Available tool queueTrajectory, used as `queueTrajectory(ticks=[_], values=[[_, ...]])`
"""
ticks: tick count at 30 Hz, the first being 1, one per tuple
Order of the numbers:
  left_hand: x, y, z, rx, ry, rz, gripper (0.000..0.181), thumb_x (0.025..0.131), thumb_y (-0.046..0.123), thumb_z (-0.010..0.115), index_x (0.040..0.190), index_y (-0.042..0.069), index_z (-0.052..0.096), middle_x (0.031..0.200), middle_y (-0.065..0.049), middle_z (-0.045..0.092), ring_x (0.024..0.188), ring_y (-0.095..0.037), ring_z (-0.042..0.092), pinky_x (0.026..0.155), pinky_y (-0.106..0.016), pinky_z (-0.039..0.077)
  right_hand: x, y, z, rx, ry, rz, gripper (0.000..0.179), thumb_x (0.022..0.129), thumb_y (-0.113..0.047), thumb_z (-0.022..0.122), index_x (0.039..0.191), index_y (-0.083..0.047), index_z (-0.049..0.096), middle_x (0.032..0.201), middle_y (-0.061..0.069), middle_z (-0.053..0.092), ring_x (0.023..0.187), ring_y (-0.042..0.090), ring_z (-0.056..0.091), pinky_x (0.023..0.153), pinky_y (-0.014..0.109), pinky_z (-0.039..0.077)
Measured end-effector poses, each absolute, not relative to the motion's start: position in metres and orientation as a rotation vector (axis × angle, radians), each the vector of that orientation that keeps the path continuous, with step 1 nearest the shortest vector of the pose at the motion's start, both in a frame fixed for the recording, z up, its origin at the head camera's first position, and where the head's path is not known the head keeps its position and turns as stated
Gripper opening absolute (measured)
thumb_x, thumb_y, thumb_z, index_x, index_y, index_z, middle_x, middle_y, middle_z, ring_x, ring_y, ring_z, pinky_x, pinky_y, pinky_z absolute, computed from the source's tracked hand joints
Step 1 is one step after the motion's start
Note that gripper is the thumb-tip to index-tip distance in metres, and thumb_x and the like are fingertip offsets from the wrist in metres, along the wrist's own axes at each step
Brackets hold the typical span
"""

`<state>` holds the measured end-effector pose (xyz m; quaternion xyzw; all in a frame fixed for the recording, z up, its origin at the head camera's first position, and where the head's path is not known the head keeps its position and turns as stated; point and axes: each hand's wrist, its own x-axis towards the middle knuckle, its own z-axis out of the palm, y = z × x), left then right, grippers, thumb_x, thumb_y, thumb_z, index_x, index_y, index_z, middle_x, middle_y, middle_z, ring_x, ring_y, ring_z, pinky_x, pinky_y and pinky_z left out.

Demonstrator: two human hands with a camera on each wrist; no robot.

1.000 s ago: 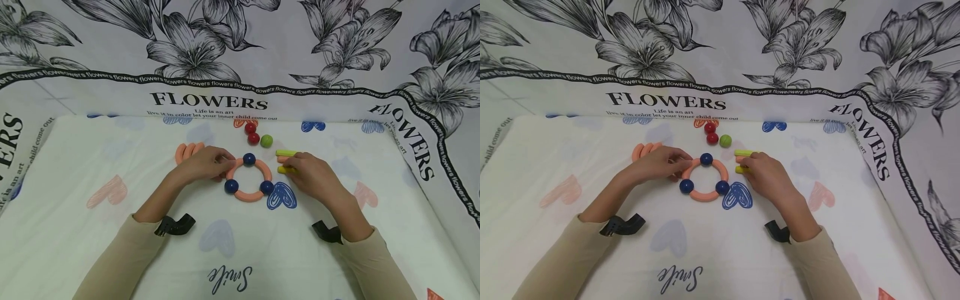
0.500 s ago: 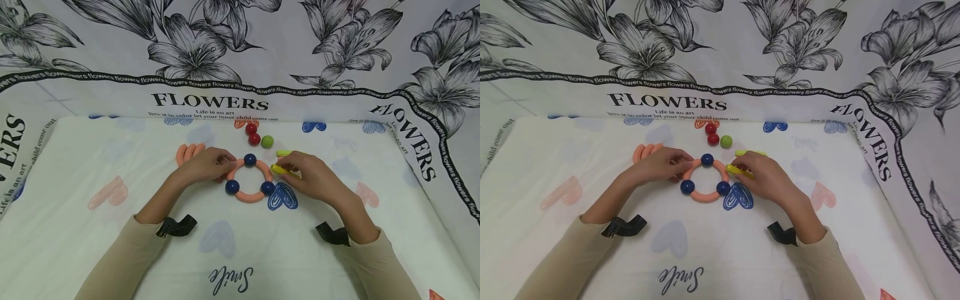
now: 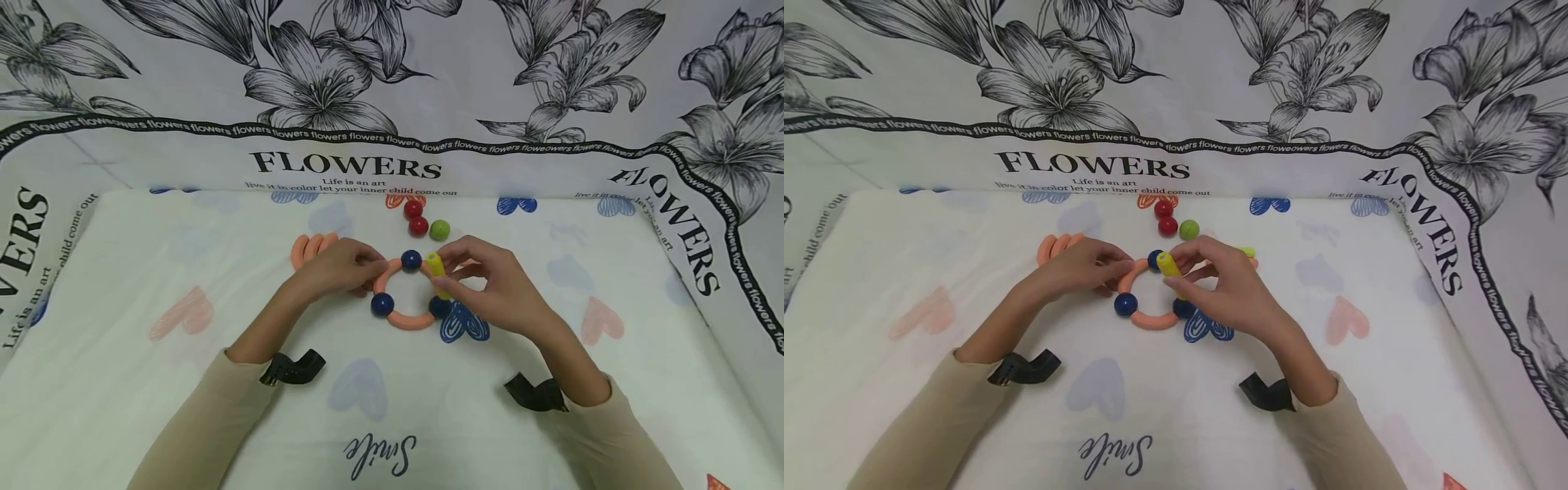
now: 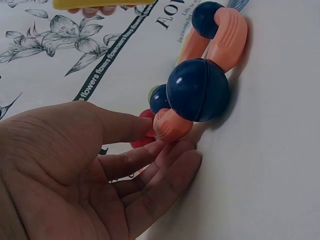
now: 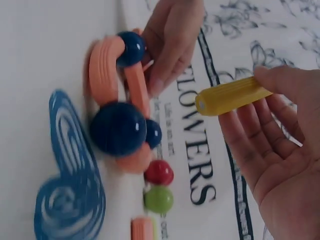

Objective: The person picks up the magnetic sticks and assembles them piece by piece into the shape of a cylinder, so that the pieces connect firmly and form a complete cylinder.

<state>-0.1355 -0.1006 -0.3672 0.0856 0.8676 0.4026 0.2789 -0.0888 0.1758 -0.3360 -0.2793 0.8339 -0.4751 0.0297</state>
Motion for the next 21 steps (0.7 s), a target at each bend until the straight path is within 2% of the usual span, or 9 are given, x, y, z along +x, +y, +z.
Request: queueTrajectory(ticks=[6,11,16,21], values=[[-0.134,-0.101,-0.37,0.29,2.362,1.103,0.029,0.104,0.032,0.062,0.121,0.013,0.076,0.084,-0.002,0.075,0.076,-0.015,0.068,0.074,-0.027,0.053,-0.087,0.144,-0.333,-0.929,2.429,-1.575,0.033,0.092,-0.004,0.08,0.123,-0.006,0.069,0.111,0.006,0.071,0.097,0.014,0.07,0.089,0.03,0.064],[-0.131,-0.106,-0.373,0.301,2.366,1.128,0.029,0.098,0.022,0.059,0.121,0.014,0.075,0.078,-0.003,0.073,0.075,-0.017,0.064,0.074,-0.028,0.049,-0.084,0.122,-0.342,-0.894,2.322,-1.686,0.031,0.091,-0.001,0.08,0.12,-0.003,0.068,0.115,0.01,0.072,0.102,0.015,0.072,0.089,0.031,0.064],[-0.132,-0.107,-0.371,0.293,2.372,1.127,0.028,0.101,0.03,0.061,0.121,0.015,0.075,0.081,-0.002,0.074,0.076,-0.016,0.066,0.076,-0.029,0.051,-0.084,0.118,-0.351,-0.906,2.31,-1.731,0.03,0.09,0.001,0.08,0.117,-0.003,0.067,0.113,0.011,0.072,0.104,0.018,0.073,0.089,0.031,0.064],[-0.134,-0.103,-0.373,0.308,2.366,1.123,0.034,0.103,0.039,0.063,0.123,0.014,0.074,0.085,-0.002,0.074,0.077,-0.016,0.067,0.077,-0.029,0.052,-0.084,0.12,-0.361,-0.875,2.324,-1.71,0.028,0.092,0.0,0.078,0.117,-0.004,0.066,0.115,0.009,0.071,0.108,0.017,0.072,0.091,0.03,0.063]])
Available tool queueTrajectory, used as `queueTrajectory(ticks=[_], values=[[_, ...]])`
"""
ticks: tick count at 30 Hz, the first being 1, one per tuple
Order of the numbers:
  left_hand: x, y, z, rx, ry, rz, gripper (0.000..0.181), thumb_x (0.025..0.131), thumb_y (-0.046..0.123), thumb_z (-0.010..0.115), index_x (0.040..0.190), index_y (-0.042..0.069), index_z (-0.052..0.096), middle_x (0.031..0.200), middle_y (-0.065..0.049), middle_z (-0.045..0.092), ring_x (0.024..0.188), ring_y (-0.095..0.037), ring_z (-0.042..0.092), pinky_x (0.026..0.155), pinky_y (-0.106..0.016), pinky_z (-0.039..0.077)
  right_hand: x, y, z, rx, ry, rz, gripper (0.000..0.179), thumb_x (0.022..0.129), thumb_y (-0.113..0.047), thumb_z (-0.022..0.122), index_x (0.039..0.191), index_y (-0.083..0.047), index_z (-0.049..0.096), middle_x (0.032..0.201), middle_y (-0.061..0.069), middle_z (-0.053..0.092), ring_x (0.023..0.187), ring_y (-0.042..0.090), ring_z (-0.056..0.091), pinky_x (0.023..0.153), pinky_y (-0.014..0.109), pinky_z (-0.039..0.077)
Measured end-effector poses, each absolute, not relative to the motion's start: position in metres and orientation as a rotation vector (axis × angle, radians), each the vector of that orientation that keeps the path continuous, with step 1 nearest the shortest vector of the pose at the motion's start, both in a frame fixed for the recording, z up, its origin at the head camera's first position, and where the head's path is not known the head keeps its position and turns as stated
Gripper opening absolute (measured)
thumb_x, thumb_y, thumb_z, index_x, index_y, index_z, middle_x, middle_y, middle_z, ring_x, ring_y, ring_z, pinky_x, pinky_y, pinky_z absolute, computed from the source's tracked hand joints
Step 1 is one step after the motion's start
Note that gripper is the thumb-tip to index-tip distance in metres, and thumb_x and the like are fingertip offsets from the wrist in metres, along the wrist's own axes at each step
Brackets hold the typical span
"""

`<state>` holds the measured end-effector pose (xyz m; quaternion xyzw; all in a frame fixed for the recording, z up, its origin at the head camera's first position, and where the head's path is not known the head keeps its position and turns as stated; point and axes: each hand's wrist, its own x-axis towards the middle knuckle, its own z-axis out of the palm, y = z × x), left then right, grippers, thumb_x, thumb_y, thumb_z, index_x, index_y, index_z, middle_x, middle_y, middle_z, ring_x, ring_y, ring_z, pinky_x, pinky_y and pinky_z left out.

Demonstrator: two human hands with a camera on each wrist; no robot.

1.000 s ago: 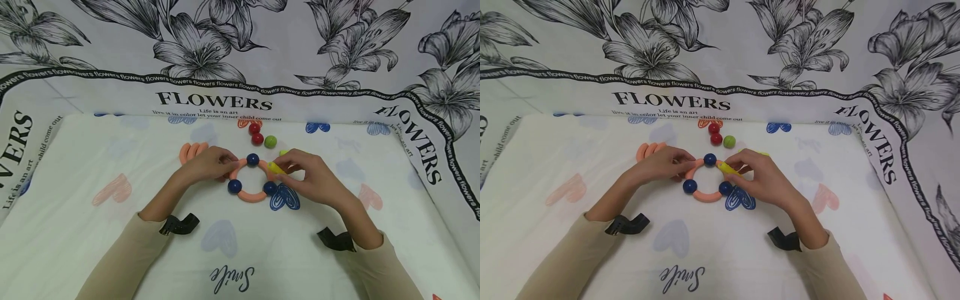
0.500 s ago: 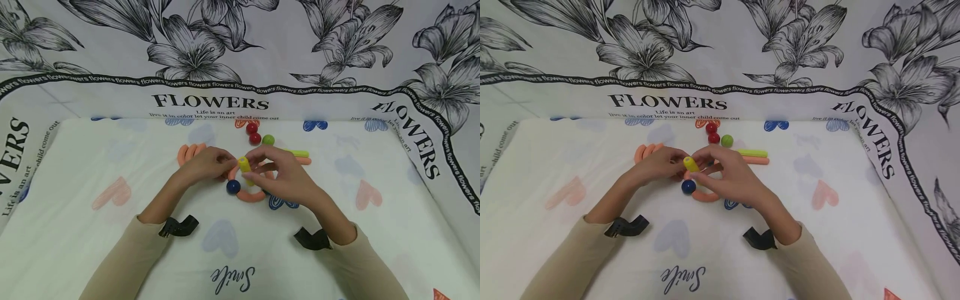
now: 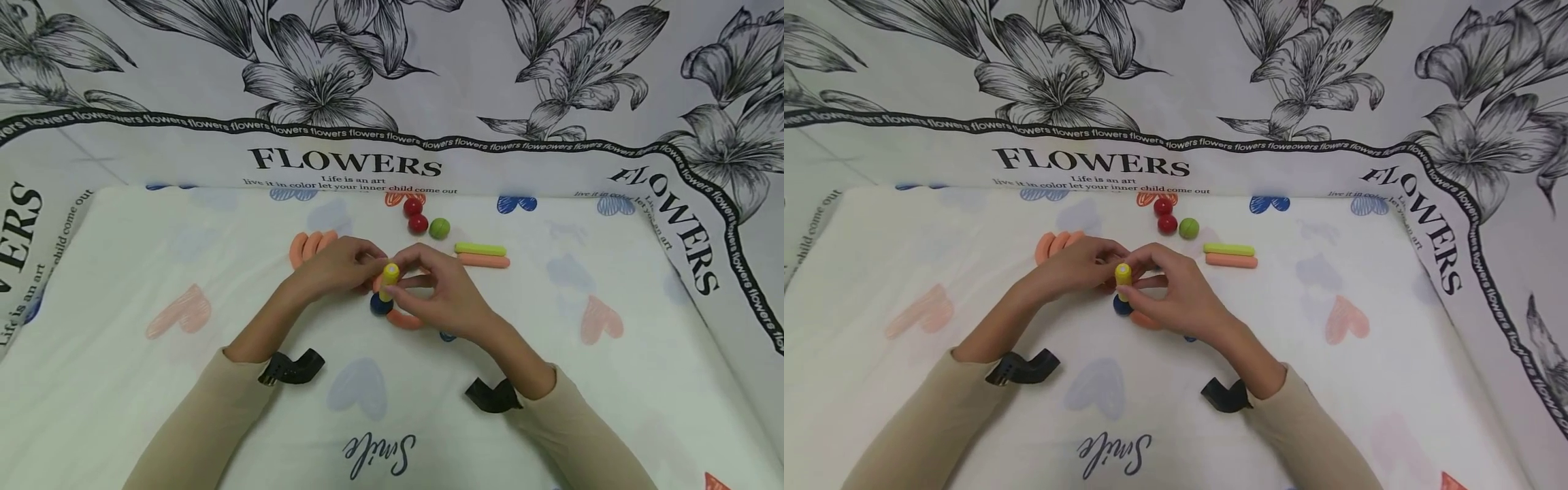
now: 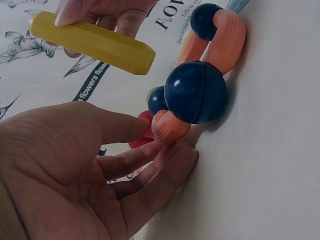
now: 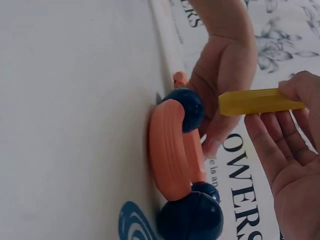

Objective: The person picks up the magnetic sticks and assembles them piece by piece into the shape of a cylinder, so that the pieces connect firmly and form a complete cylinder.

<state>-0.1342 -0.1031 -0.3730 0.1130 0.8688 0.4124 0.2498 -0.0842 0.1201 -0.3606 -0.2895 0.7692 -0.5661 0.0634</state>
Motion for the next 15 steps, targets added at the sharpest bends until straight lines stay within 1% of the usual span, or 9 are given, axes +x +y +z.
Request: queueTrajectory(ticks=[4,8,15], values=[[-0.1356,-0.1017,-0.3735,0.299,2.324,1.157,0.036,0.104,0.035,0.064,0.127,0.01,0.073,0.09,-0.005,0.077,0.078,-0.016,0.069,0.076,-0.028,0.054,-0.0854,0.1202,-0.3663,-0.859,2.318,-1.715,0.027,0.094,-0.001,0.077,0.119,-0.004,0.066,0.117,0.009,0.071,0.11,0.016,0.071,0.091,0.03,0.063],[-0.1362,-0.1028,-0.3739,0.298,2.302,1.18,0.034,0.104,0.031,0.063,0.127,0.009,0.072,0.094,-0.006,0.078,0.079,-0.016,0.07,0.076,-0.027,0.055,-0.0861,0.1188,-0.3696,-0.854,2.311,-1.734,0.027,0.094,-0.002,0.077,0.119,-0.006,0.066,0.116,0.008,0.072,0.111,0.014,0.072,0.091,0.03,0.063],[-0.1368,-0.1042,-0.3741,0.339,2.326,1.167,0.032,0.1,0.021,0.06,0.126,0.009,0.073,0.091,-0.004,0.077,0.077,-0.016,0.067,0.074,-0.027,0.052,-0.0863,0.116,-0.3719,-0.855,2.315,-1.717,0.029,0.093,-0.002,0.078,0.12,-0.006,0.066,0.118,0.008,0.073,0.111,0.016,0.073,0.091,0.029,0.063]])
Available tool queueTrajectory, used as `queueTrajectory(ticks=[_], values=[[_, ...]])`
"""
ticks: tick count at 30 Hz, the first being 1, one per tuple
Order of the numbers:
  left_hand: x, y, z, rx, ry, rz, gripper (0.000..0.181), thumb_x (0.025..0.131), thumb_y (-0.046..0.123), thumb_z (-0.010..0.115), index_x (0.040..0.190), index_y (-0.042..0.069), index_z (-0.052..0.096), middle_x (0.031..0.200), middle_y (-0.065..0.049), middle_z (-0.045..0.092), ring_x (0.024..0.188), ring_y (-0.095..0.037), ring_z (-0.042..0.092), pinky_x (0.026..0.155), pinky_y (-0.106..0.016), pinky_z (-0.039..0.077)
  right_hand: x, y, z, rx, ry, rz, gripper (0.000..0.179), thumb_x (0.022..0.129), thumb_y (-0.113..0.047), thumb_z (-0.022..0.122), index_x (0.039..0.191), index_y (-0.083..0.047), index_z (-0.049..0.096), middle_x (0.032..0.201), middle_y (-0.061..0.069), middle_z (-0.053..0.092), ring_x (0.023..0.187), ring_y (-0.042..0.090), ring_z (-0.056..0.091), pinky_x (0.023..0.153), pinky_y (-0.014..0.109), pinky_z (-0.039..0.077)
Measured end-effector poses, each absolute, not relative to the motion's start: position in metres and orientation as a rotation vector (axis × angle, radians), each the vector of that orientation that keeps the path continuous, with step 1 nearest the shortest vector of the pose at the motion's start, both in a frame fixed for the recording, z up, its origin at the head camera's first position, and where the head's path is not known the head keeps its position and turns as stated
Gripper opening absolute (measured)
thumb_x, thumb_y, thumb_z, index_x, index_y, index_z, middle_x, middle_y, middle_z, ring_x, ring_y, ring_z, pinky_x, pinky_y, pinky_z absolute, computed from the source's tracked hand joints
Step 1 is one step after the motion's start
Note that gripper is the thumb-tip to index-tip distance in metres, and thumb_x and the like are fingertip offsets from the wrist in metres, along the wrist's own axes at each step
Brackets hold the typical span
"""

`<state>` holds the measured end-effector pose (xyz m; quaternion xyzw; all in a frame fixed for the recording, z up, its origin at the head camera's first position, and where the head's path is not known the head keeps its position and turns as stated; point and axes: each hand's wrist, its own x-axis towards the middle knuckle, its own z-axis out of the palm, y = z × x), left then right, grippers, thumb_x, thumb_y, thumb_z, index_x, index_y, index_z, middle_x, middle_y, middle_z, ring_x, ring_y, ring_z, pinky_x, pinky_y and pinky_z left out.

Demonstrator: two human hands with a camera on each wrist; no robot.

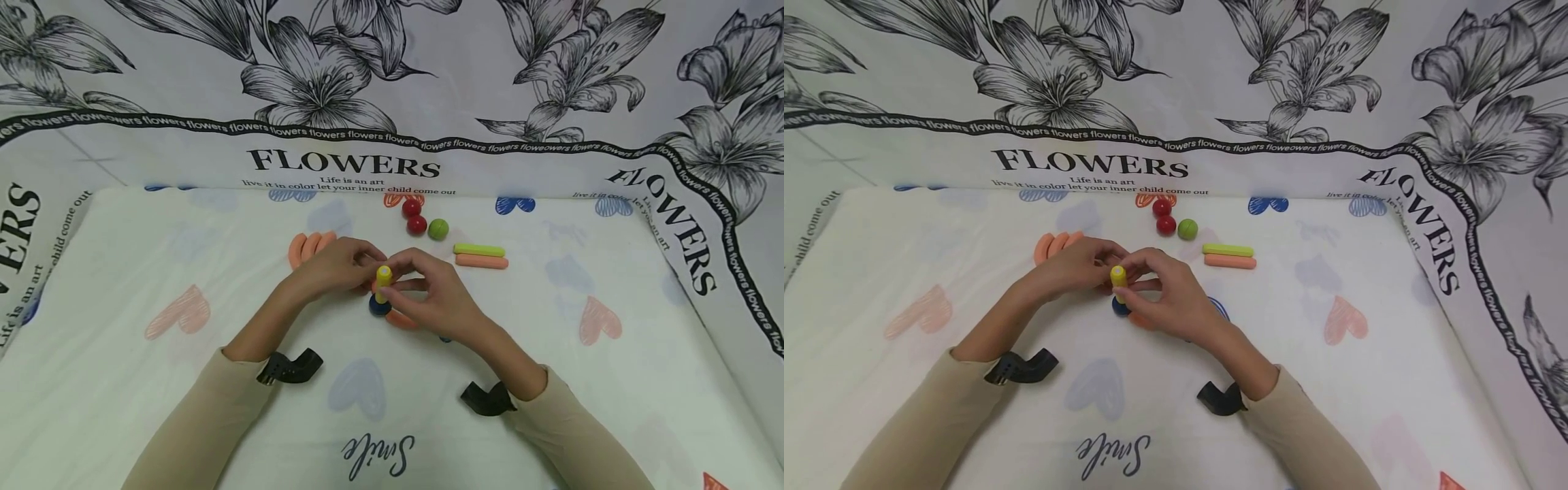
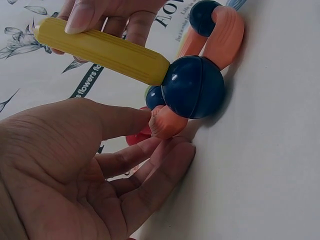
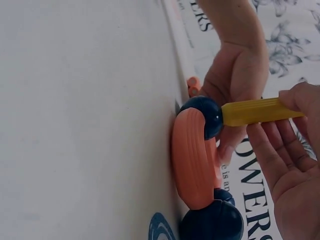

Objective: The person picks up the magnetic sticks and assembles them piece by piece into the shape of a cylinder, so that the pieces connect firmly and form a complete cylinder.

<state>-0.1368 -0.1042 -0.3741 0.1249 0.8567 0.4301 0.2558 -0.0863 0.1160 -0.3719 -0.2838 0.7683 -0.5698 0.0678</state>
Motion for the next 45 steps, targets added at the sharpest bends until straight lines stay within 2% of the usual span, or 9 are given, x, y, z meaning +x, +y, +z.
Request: queueTrajectory(ticks=[12,18,23,28,35,41,45], values=[[-0.138,-0.103,-0.376,0.321,2.31,1.164,0.034,0.099,0.019,0.061,0.129,0.006,0.071,0.094,-0.007,0.077,0.077,-0.016,0.067,0.072,-0.026,0.052,-0.087,0.117,-0.372,-0.857,2.342,-1.651,0.03,0.094,-0.004,0.078,0.122,-0.007,0.066,0.118,0.006,0.072,0.11,0.017,0.071,0.092,0.028,0.063],[-0.137,-0.103,-0.376,0.307,2.293,1.179,0.034,0.099,0.017,0.061,0.129,0.004,0.07,0.095,-0.008,0.076,0.077,-0.016,0.067,0.071,-0.026,0.053,-0.09,0.124,-0.368,-0.923,2.353,-1.546,0.036,0.095,-0.008,0.078,0.128,-0.009,0.065,0.121,0.003,0.072,0.109,0.016,0.072,0.095,0.029,0.062],[-0.137,-0.102,-0.376,0.315,2.302,1.182,0.033,0.098,0.016,0.059,0.127,0.006,0.071,0.087,-0.007,0.074,0.073,-0.016,0.064,0.071,-0.027,0.051,-0.097,0.14,-0.358,-0.944,2.412,-1.429,0.042,0.094,-0.011,0.081,0.133,-0.01,0.066,0.126,0.004,0.072,0.114,0.025,0.073,0.098,0.037,0.062],[-0.137,-0.099,-0.375,0.291,2.3,1.157,0.033,0.1,0.019,0.056,0.129,0.008,0.069,0.087,-0.006,0.075,0.075,-0.016,0.065,0.073,-0.027,0.052,-0.104,0.159,-0.347,-0.956,2.514,-1.363,0.036,0.095,-0.012,0.079,0.13,-0.008,0.069,0.125,0.012,0.073,0.115,0.03,0.073,0.098,0.047,0.062],[-0.136,-0.098,-0.372,0.256,2.294,1.13,0.036,0.099,0.016,0.055,0.132,0.008,0.068,0.089,-0.007,0.075,0.077,-0.017,0.066,0.074,-0.027,0.052,-0.112,0.184,-0.337,-0.885,2.691,-1.293,0.037,0.094,-0.006,0.079,0.13,-0.006,0.069,0.129,0.013,0.073,0.116,0.034,0.074,0.099,0.049,0.061],[-0.137,-0.097,-0.373,0.247,2.299,1.117,0.037,0.1,0.016,0.054,0.133,0.007,0.068,0.092,-0.007,0.075,0.078,-0.017,0.067,0.075,-0.026,0.052,-0.117,0.198,-0.334,-0.721,2.793,-1.065,0.037,0.096,-0.014,0.078,0.132,-0.012,0.071,0.131,0.01,0.073,0.122,0.032,0.07,0.105,0.053,0.058],[-0.136,-0.098,-0.373,0.247,2.296,1.123,0.037,0.1,0.016,0.054,0.133,0.007,0.067,0.092,-0.008,0.075,0.078,-0.017,0.067,0.075,-0.026,0.052,-0.12,0.203,-0.335,-0.644,2.813,-0.913,0.034,0.098,-0.016,0.077,0.131,-0.009,0.072,0.128,0.013,0.074,0.123,0.034,0.067,0.106,0.056,0.056]])
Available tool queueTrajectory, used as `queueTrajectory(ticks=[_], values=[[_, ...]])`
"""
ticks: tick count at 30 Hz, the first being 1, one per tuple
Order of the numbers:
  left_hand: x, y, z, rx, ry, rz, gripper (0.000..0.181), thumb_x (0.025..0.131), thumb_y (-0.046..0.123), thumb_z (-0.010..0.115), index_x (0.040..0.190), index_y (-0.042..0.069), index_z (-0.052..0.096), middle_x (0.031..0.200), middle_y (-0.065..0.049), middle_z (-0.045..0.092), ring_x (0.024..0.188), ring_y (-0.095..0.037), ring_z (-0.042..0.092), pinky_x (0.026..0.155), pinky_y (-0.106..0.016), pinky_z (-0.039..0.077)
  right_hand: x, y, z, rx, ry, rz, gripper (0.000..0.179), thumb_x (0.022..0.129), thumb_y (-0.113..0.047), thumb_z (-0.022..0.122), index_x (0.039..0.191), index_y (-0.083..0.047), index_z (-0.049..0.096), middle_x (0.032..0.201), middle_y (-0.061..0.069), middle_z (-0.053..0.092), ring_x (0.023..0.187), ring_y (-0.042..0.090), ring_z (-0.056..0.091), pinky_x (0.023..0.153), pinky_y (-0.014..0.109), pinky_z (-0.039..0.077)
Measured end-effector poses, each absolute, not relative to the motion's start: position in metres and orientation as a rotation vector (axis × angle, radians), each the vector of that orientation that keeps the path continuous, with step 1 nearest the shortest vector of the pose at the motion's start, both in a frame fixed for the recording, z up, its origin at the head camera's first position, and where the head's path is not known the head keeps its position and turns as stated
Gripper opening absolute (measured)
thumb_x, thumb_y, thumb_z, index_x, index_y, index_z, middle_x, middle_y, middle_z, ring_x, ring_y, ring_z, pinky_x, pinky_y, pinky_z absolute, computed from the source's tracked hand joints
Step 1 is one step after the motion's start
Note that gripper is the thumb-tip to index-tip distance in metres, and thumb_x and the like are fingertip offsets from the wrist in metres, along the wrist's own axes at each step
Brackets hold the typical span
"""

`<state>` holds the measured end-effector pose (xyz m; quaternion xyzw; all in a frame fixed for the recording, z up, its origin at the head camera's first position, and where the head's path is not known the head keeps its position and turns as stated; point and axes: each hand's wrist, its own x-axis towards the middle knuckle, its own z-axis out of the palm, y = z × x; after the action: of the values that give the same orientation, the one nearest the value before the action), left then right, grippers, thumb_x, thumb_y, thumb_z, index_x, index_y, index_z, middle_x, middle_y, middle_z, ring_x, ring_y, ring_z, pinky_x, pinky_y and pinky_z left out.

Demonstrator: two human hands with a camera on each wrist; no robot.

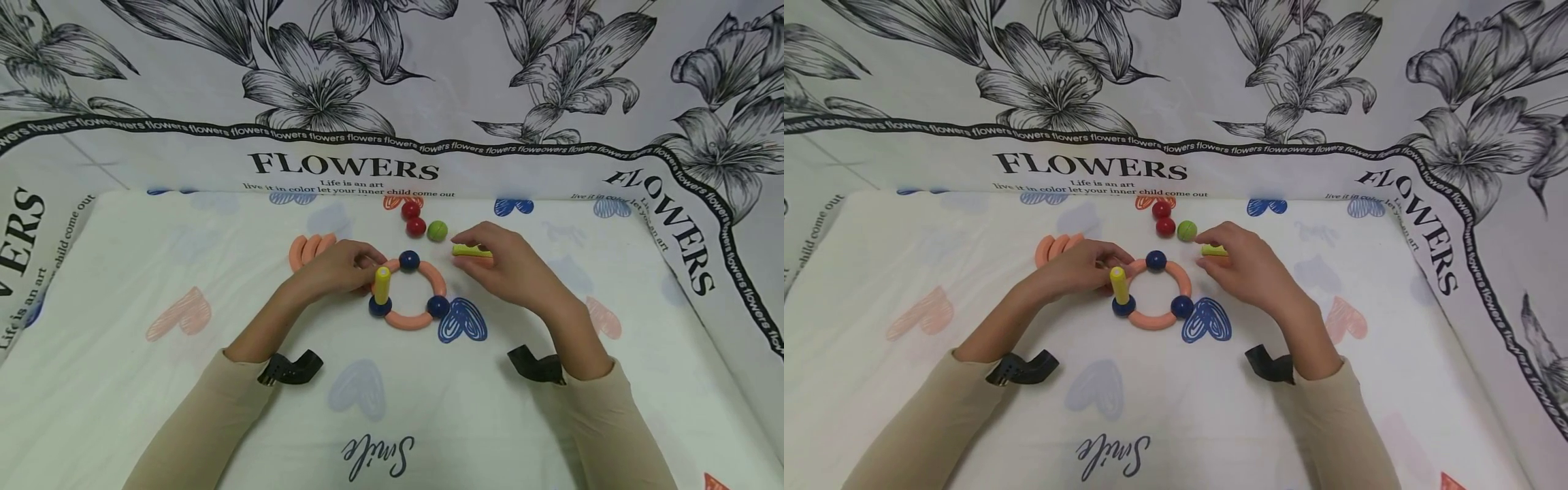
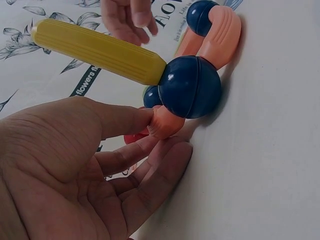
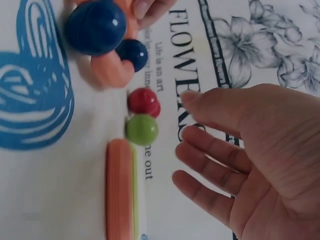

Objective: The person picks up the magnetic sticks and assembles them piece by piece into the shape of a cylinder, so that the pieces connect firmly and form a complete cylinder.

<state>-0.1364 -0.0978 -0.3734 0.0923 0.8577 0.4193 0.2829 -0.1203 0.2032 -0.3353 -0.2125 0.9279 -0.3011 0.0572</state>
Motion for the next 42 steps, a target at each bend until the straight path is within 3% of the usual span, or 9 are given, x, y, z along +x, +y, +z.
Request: queueTrajectory(ticks=[6,12,28,36,42], values=[[-0.137,-0.098,-0.376,0.25,2.288,1.151,0.034,0.102,0.018,0.056,0.133,0.006,0.068,0.094,-0.008,0.074,0.079,-0.016,0.069,0.076,-0.025,0.054,-0.126,0.209,-0.34,-0.575,2.851,-0.72,0.029,0.099,-0.022,0.076,0.125,-0.008,0.077,0.12,0.013,0.077,0.116,0.033,0.07,0.102,0.054,0.056],[-0.137,-0.097,-0.374,0.267,2.294,1.162,0.036,0.101,0.017,0.057,0.133,0.006,0.068,0.092,-0.008,0.074,0.079,-0.017,0.068,0.076,-0.026,0.053,-0.132,0.214,-0.349,-0.599,2.866,-0.645,0.023,0.099,-0.016,0.076,0.12,-0.008,0.079,0.114,0.011,0.079,0.108,0.029,0.071,0.1,0.051,0.056],[-0.138,-0.098,-0.376,0.243,2.279,1.144,0.036,0.101,0.016,0.055,0.135,0.007,0.067,0.093,-0.009,0.074,0.079,-0.017,0.068,0.076,-0.026,0.053,-0.131,0.21,-0.356,-0.481,2.836,-0.556,0.025,0.097,-0.026,0.079,0.116,-0.01,0.081,0.107,0.009,0.079,0.094,0.025,0.069,0.09,0.046,0.057],[-0.136,-0.099,-0.375,0.233,2.28,1.133,0.038,0.101,0.015,0.053,0.135,0.007,0.067,0.093,-0.009,0.074,0.078,-0.017,0.067,0.075,-0.026,0.053,-0.131,0.208,-0.359,-0.467,2.816,-0.525,0.026,0.098,-0.028,0.077,0.117,-0.011,0.081,0.112,0.01,0.08,0.103,0.028,0.072,0.096,0.049,0.057],[-0.137,-0.098,-0.374,0.247,2.29,1.129,0.035,0.103,0.022,0.058,0.134,0.009,0.069,0.091,-0.007,0.075,0.079,-0.017,0.067,0.075,-0.027,0.053,-0.132,0.21,-0.354,-0.516,2.844,-0.615,0.027,0.101,-0.03,0.074,0.12,-0.011,0.079,0.111,0.008,0.08,0.102,0.026,0.072,0.094,0.047,0.059]])
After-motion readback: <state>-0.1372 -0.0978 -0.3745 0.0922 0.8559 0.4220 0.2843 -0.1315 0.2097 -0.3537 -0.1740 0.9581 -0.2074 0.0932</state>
